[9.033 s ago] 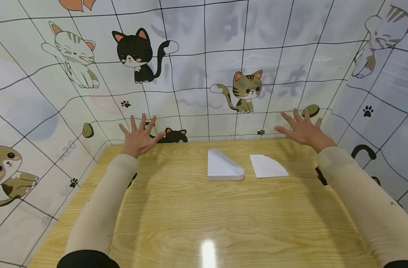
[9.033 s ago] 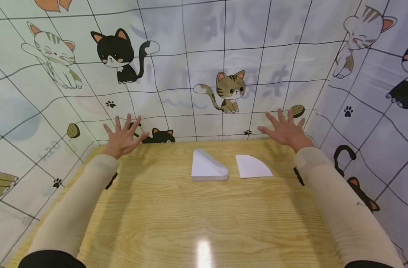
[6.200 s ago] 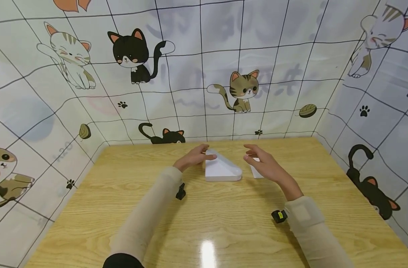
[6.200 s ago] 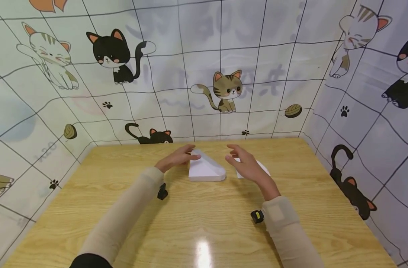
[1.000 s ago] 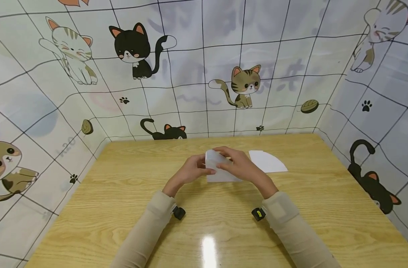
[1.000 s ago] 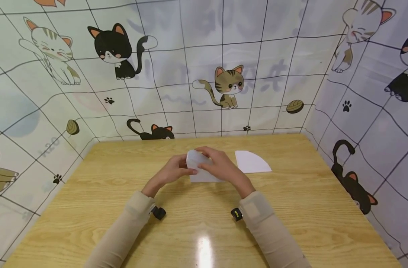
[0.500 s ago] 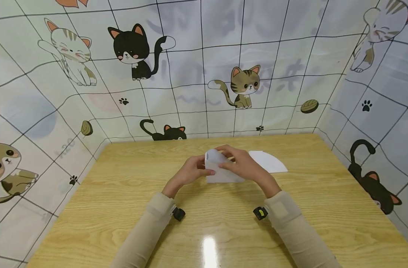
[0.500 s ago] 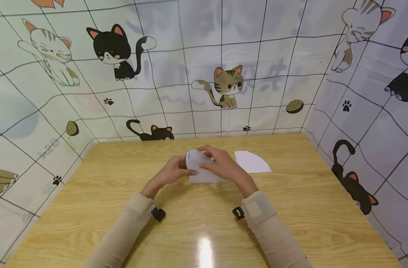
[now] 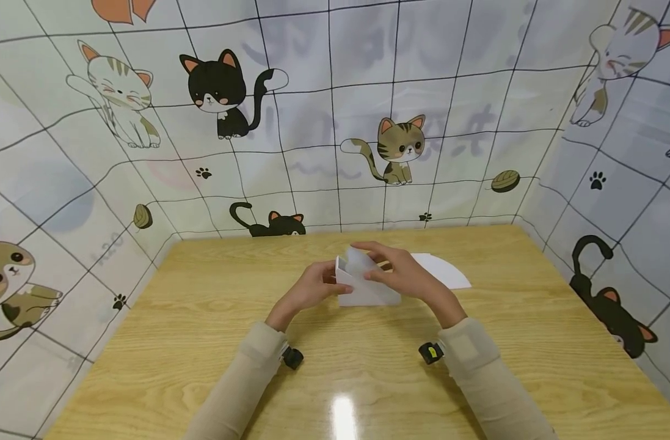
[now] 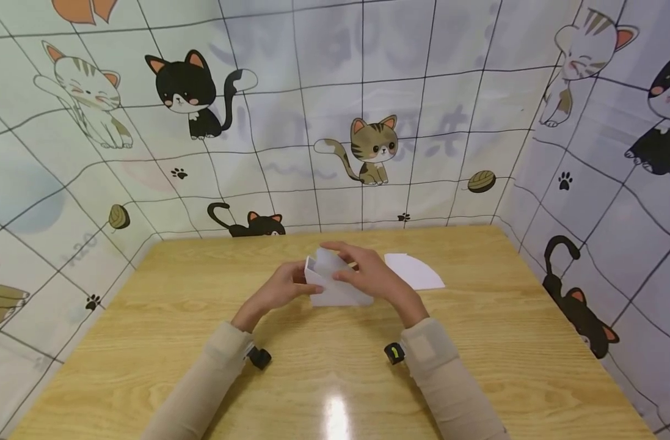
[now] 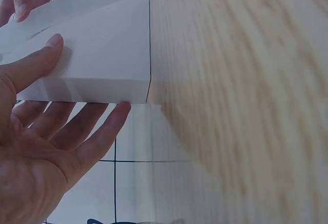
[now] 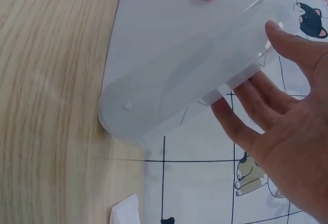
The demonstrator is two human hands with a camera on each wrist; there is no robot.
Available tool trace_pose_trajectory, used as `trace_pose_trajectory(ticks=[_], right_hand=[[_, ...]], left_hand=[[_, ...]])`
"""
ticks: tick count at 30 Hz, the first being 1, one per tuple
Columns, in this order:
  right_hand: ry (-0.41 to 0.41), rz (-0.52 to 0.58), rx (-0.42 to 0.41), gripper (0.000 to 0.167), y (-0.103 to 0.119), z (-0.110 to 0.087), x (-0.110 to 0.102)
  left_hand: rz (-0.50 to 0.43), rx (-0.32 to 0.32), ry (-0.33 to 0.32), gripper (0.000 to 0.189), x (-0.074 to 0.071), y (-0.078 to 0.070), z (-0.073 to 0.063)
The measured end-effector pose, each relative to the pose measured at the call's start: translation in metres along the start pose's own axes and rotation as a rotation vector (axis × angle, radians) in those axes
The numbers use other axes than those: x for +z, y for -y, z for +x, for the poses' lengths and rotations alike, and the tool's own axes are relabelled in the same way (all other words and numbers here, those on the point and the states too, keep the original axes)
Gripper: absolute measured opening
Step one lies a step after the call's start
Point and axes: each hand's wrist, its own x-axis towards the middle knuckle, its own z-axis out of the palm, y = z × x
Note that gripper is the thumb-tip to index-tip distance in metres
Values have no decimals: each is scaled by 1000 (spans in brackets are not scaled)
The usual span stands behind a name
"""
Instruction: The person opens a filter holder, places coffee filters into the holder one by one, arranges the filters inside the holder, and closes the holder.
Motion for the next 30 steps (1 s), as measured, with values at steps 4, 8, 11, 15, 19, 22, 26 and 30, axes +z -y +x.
trace_pose_trajectory(ticks=[4,8,11,15,19,22,26,30], right_hand=[[20,-1,2,61,0,-2,-2],[26,-9,1,62,0,-4,-6],[27,-7,1,62,2,-5,-10],[15,0,2,62,3,-5,-13],[-10,2,-1,62,0,-5,-15],[-28,17,7,60,-2,-5,-15],[-54,30,17,56,0,-5,-16],[-88,12,4,53,1,-5,-18]], left_hand=[[8,5,-2,41,1,1,-1],[18,8,-5,41,1,1,-1],[19,13,-7,40,0,0,-1],[11,15,-3,40,1,0,0],[19,14,-2,38,1,2,1],[22,20,2,38,0,3,2],[27,22,5,37,0,2,2],[18,13,3,38,0,2,1]])
